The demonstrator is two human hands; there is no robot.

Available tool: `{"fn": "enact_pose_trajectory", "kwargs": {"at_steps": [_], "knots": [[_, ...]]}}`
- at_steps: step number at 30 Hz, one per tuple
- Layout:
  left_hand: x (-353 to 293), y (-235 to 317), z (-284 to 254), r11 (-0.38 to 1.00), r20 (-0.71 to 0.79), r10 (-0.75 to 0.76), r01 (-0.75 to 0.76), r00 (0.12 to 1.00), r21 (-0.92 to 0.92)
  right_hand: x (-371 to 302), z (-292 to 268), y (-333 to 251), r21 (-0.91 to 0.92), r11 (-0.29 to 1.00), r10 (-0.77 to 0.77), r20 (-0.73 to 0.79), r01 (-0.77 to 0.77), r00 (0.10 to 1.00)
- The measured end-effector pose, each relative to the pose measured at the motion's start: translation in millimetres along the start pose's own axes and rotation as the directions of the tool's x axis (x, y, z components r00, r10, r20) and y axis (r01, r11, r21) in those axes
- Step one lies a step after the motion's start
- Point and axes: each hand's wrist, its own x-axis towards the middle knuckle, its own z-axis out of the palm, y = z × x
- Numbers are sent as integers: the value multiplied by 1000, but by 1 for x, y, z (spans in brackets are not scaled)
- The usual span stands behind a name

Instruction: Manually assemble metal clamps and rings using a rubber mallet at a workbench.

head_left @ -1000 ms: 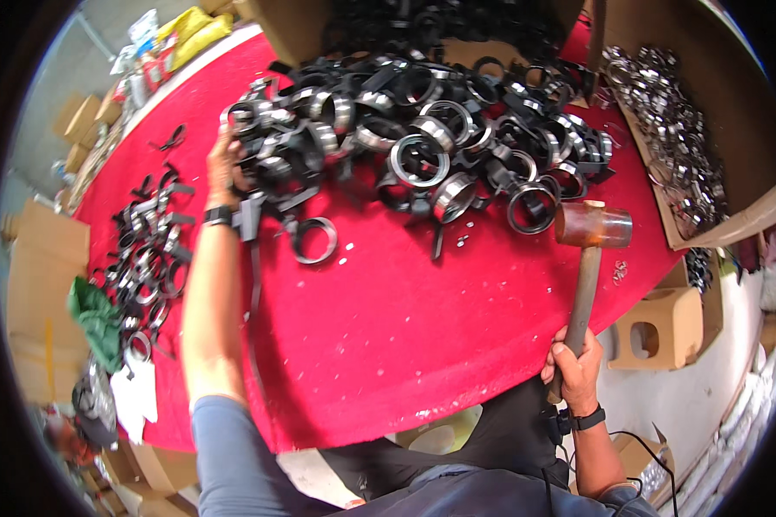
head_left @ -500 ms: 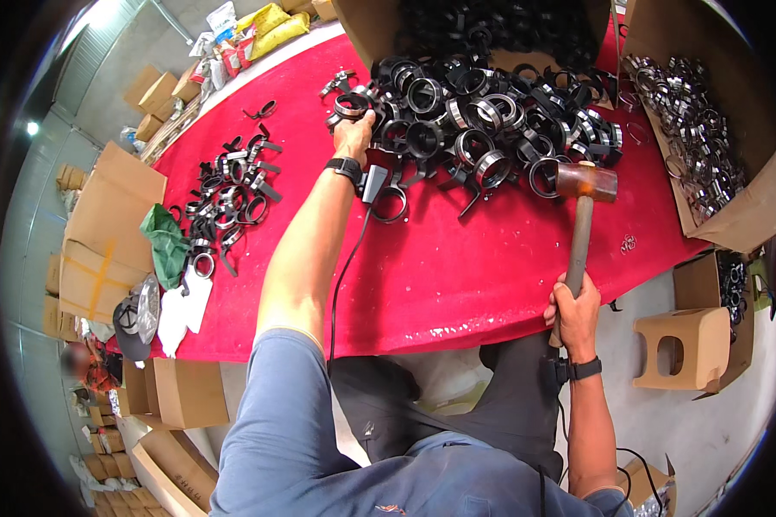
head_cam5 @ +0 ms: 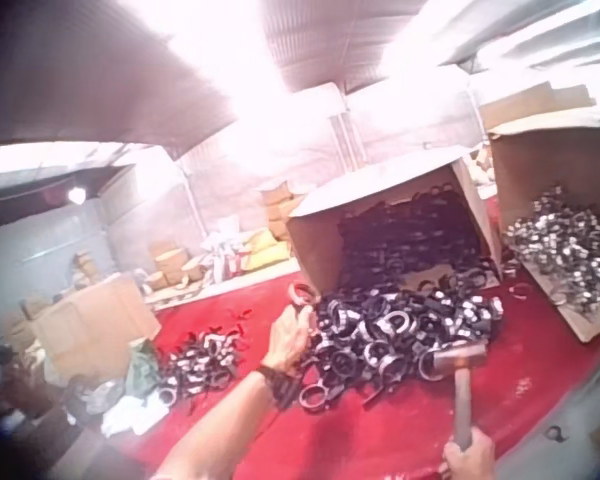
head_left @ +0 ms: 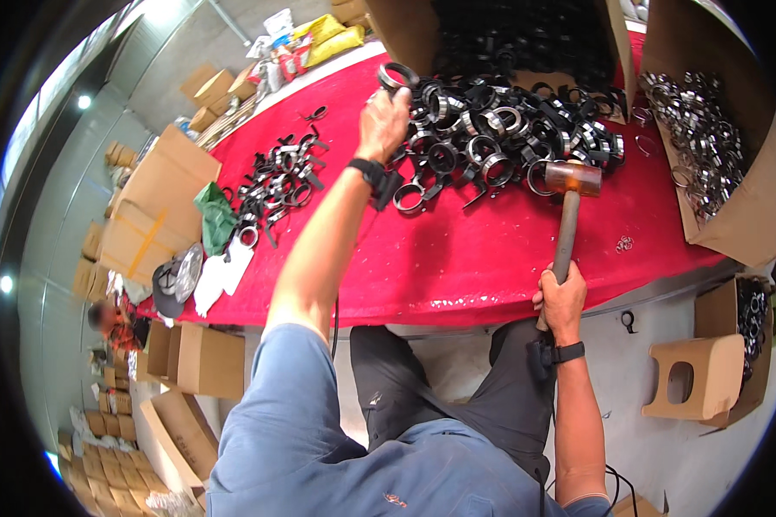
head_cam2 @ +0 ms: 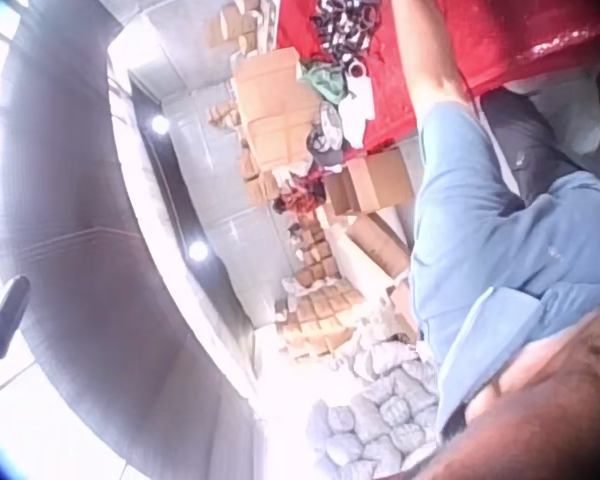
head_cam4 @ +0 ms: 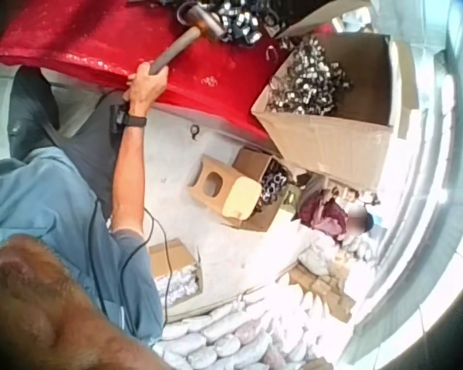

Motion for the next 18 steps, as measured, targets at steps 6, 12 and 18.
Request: {"fn": "enact_pose_trajectory", "kwargs": {"at_steps": [6,12,18], "knots": [[-216,42,-41,289,614,-190,641,766,-711,1,-9,13,32,999,-27,39,26,999],[-373,23,-34,47,642,-311,686,701,-726,-58,-14,-12,-1,997,-72,190,73,979],[-415,-9,17,533,464,-225,507,857,-677,-146,-23,-10,-262,961,-29,209,85,977]]}}
